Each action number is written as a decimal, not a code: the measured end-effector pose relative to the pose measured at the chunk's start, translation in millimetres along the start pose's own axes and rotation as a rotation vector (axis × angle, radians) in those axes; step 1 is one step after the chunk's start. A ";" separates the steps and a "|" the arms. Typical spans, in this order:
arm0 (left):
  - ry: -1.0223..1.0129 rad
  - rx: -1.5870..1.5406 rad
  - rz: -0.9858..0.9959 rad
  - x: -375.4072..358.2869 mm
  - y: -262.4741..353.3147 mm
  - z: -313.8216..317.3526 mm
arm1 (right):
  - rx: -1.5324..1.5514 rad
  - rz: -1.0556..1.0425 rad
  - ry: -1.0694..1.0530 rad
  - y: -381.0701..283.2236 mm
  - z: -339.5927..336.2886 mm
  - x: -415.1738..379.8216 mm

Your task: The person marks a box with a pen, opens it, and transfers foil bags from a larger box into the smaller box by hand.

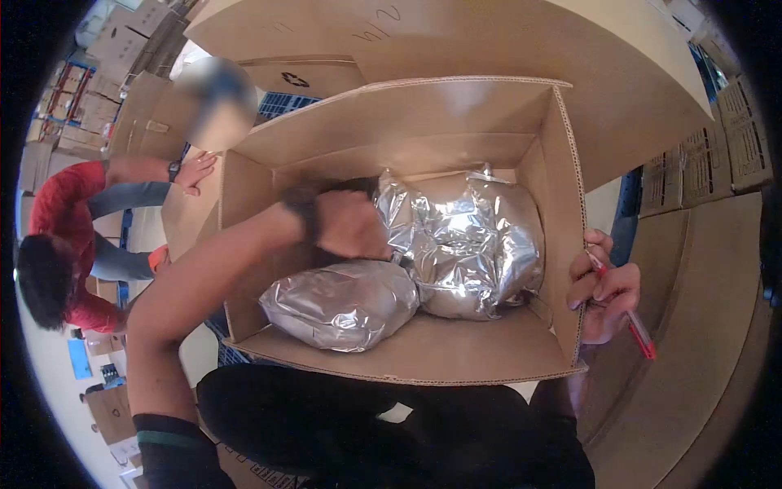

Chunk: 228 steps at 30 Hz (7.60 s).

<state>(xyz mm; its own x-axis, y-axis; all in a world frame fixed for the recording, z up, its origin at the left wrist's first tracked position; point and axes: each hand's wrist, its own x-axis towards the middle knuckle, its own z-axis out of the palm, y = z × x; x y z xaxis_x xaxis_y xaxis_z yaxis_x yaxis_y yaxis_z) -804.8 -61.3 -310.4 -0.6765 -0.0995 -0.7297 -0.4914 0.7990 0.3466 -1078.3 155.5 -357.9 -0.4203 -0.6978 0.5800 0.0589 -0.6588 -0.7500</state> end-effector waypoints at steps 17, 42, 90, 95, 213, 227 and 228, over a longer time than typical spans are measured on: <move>0.265 0.160 -0.375 131.2 -38.1 62.3 | -0.133 0.077 -0.167 -6.4 -15.3 7.7; 0.479 0.293 0.063 -40.9 124.2 103.6 | -0.159 -0.030 -0.129 3.8 -18.5 -26.5; 0.546 0.444 -0.280 -164.3 50.2 51.6 | -0.122 0.002 -0.084 -0.1 -19.0 -23.4; 0.719 0.573 -0.290 -153.8 45.3 49.8 | -0.224 0.042 -0.050 -5.1 -20.4 -26.4; 1.159 -0.960 -1.098 -345.6 -17.7 272.6 | -1.132 0.265 0.532 -113.8 -117.4 -42.7; 1.709 -0.623 -0.882 -323.5 37.8 231.5 | -0.634 -0.213 0.007 -69.7 49.7 72.4; 1.799 -0.574 -0.891 -322.9 44.1 225.3 | -0.613 -0.207 0.013 -74.5 60.9 82.3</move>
<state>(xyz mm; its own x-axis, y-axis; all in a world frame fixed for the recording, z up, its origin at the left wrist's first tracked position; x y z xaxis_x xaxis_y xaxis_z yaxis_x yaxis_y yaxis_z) -484.5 139.7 -192.3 0.2992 -0.8816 0.3651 -0.7463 0.0222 0.6652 -1062.2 130.0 -234.9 -0.3785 -0.5680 0.7309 -0.5505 -0.4967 -0.6710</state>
